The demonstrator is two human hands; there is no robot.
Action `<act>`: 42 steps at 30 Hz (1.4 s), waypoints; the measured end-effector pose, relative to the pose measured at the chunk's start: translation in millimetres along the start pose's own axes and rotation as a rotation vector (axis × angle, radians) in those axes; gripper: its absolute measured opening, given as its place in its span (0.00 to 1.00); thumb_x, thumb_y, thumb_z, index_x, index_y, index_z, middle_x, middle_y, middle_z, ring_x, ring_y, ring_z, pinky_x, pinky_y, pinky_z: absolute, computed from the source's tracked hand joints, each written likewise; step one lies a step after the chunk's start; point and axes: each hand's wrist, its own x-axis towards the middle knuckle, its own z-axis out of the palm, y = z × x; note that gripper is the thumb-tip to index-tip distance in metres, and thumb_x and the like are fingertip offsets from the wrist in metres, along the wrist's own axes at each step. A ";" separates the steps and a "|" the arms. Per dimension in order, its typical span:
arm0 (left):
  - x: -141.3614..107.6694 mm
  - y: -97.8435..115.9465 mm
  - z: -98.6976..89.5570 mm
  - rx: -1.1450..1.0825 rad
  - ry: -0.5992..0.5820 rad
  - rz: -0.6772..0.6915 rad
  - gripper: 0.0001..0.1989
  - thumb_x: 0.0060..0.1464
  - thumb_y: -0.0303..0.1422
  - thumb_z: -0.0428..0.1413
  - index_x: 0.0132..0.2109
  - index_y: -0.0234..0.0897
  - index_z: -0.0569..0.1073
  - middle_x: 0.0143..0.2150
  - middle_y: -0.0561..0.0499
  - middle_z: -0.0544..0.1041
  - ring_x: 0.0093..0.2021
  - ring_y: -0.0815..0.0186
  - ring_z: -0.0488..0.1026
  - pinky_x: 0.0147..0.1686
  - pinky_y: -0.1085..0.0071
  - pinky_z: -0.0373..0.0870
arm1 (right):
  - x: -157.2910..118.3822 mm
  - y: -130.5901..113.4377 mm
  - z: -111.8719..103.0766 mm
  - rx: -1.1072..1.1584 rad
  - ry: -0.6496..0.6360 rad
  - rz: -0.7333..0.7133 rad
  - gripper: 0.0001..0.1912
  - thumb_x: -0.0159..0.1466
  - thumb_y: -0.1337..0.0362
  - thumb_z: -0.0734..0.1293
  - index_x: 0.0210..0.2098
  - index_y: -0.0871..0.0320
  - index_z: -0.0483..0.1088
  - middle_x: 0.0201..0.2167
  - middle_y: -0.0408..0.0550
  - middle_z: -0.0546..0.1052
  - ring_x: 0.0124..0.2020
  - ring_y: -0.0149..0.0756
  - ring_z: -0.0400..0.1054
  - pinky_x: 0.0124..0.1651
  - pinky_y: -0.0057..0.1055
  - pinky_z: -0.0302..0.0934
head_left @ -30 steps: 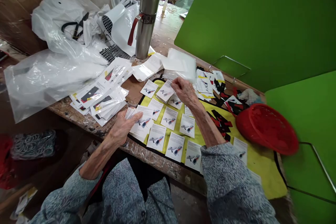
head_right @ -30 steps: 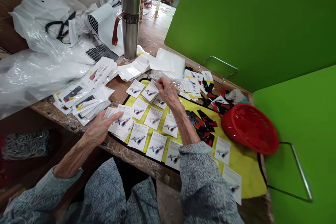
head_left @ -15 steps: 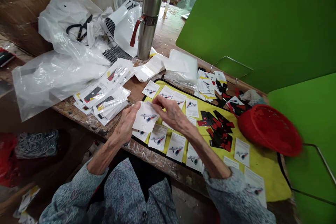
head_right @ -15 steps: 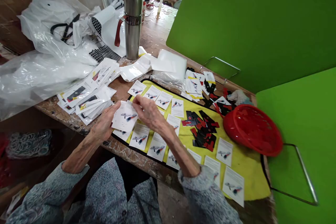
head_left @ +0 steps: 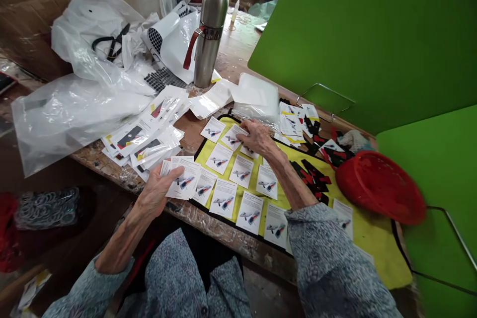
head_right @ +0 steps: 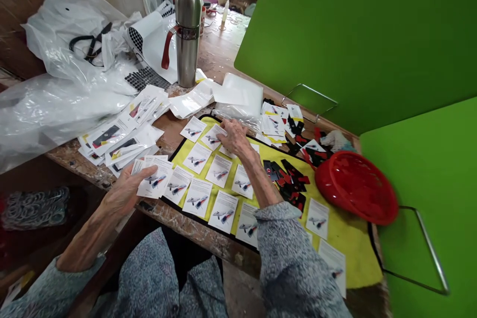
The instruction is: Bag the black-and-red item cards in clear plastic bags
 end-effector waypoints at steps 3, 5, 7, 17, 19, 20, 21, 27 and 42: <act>0.9 -0.8 -1.8 -0.004 -0.028 0.000 0.22 0.40 0.37 0.69 0.42 0.33 0.75 0.35 0.49 0.81 0.31 0.65 0.77 0.33 0.73 0.75 | -1.8 -2.1 -7.5 0.148 0.037 -0.012 0.06 0.59 0.71 0.59 0.32 0.59 0.68 0.30 0.47 0.72 0.31 0.36 0.63 0.37 0.32 0.57; 1.0 -0.6 -1.7 -0.007 -0.041 -0.001 0.23 0.40 0.37 0.69 0.44 0.34 0.75 0.36 0.49 0.81 0.31 0.65 0.77 0.32 0.73 0.74 | -3.0 -2.6 -12.7 0.210 0.070 -0.022 0.06 0.59 0.70 0.59 0.30 0.58 0.67 0.26 0.45 0.71 0.28 0.35 0.62 0.34 0.31 0.56; 0.9 -0.4 -1.4 -0.014 -0.038 0.006 0.24 0.40 0.37 0.69 0.44 0.34 0.74 0.36 0.49 0.81 0.31 0.65 0.77 0.33 0.72 0.75 | -2.8 -2.7 -16.5 0.238 0.086 -0.035 0.06 0.60 0.68 0.59 0.30 0.57 0.67 0.26 0.45 0.72 0.28 0.35 0.62 0.34 0.32 0.56; 1.5 0.2 4.9 -0.027 0.005 0.062 0.24 0.36 0.37 0.69 0.41 0.34 0.75 0.35 0.50 0.80 0.32 0.65 0.76 0.35 0.70 0.74 | -59.5 -71.1 -7.2 0.375 -0.015 -0.107 0.14 0.69 0.58 0.56 0.45 0.60 0.67 0.38 0.56 0.73 0.36 0.44 0.68 0.39 0.41 0.62; -2.0 1.8 11.7 -0.050 0.002 0.079 0.22 0.37 0.37 0.69 0.40 0.34 0.74 0.34 0.50 0.80 0.32 0.64 0.77 0.35 0.70 0.74 | -91.6 -100.0 1.6 0.587 -0.217 -0.023 0.18 0.70 0.53 0.53 0.47 0.58 0.64 0.32 0.51 0.72 0.31 0.41 0.67 0.35 0.38 0.62; -5.0 2.9 16.5 -0.060 0.003 0.089 0.22 0.37 0.37 0.69 0.40 0.34 0.74 0.35 0.50 0.80 0.33 0.63 0.77 0.35 0.70 0.74 | -105.4 -112.9 6.9 0.633 -0.239 0.013 0.16 0.69 0.52 0.55 0.46 0.56 0.63 0.30 0.48 0.72 0.31 0.41 0.67 0.35 0.38 0.61; -8.6 4.3 21.8 -0.070 0.002 0.098 0.22 0.37 0.38 0.69 0.41 0.34 0.74 0.35 0.50 0.80 0.34 0.62 0.78 0.37 0.69 0.75 | -116.2 -123.6 12.3 0.670 -0.204 0.040 0.12 0.68 0.53 0.56 0.43 0.54 0.63 0.30 0.47 0.71 0.31 0.41 0.66 0.37 0.37 0.61; -24.8 13.3 52.4 -0.091 -0.023 0.121 0.21 0.42 0.38 0.67 0.43 0.34 0.75 0.38 0.48 0.81 0.44 0.58 0.78 0.48 0.66 0.73 | -129.0 -134.2 17.1 0.849 0.045 0.104 0.03 0.64 0.61 0.60 0.34 0.51 0.59 0.28 0.41 0.67 0.30 0.37 0.64 0.36 0.34 0.61; -25.5 -17.0 6.9 0.498 0.077 0.513 0.17 0.49 0.44 0.62 0.42 0.37 0.75 0.40 0.49 0.74 0.41 0.63 0.72 0.41 0.71 0.69 | -91.9 27.5 -64.9 0.694 0.357 0.368 0.04 0.63 0.66 0.61 0.37 0.58 0.65 0.38 0.56 0.77 0.35 0.41 0.73 0.36 0.39 0.72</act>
